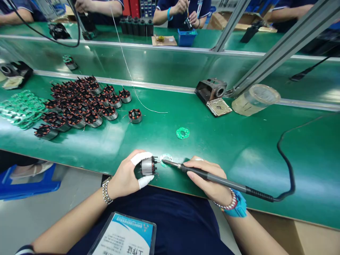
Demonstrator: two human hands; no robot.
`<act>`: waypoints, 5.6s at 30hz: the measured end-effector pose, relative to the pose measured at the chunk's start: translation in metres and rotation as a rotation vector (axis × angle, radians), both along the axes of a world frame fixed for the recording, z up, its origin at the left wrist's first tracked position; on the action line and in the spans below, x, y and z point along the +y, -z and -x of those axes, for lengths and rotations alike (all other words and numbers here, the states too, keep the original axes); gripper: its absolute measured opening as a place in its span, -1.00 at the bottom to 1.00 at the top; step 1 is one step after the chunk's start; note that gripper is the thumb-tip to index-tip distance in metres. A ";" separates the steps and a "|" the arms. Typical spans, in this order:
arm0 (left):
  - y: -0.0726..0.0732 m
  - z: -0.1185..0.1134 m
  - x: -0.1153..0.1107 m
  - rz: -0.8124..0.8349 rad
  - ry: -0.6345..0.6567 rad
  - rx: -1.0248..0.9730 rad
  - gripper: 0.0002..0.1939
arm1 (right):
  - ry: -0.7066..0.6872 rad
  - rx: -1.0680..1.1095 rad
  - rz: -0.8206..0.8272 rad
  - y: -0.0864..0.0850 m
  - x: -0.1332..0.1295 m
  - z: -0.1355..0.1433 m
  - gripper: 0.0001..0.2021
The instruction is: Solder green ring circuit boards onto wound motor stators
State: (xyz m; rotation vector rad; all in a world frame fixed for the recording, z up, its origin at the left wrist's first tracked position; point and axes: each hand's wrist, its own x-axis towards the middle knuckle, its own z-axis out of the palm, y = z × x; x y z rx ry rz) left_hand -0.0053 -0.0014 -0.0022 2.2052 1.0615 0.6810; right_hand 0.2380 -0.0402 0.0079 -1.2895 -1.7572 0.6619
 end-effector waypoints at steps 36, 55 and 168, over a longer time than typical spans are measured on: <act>0.003 0.000 0.001 -0.033 0.002 0.001 -0.50 | -0.162 0.007 -0.030 0.003 0.000 -0.003 -0.84; 0.003 0.000 0.000 0.009 -0.002 -0.034 -0.48 | -0.094 0.005 -0.070 0.004 0.004 0.000 -0.82; 0.008 -0.018 0.001 -0.076 -0.009 0.129 -0.46 | -0.004 0.495 0.196 0.001 0.008 0.038 -0.67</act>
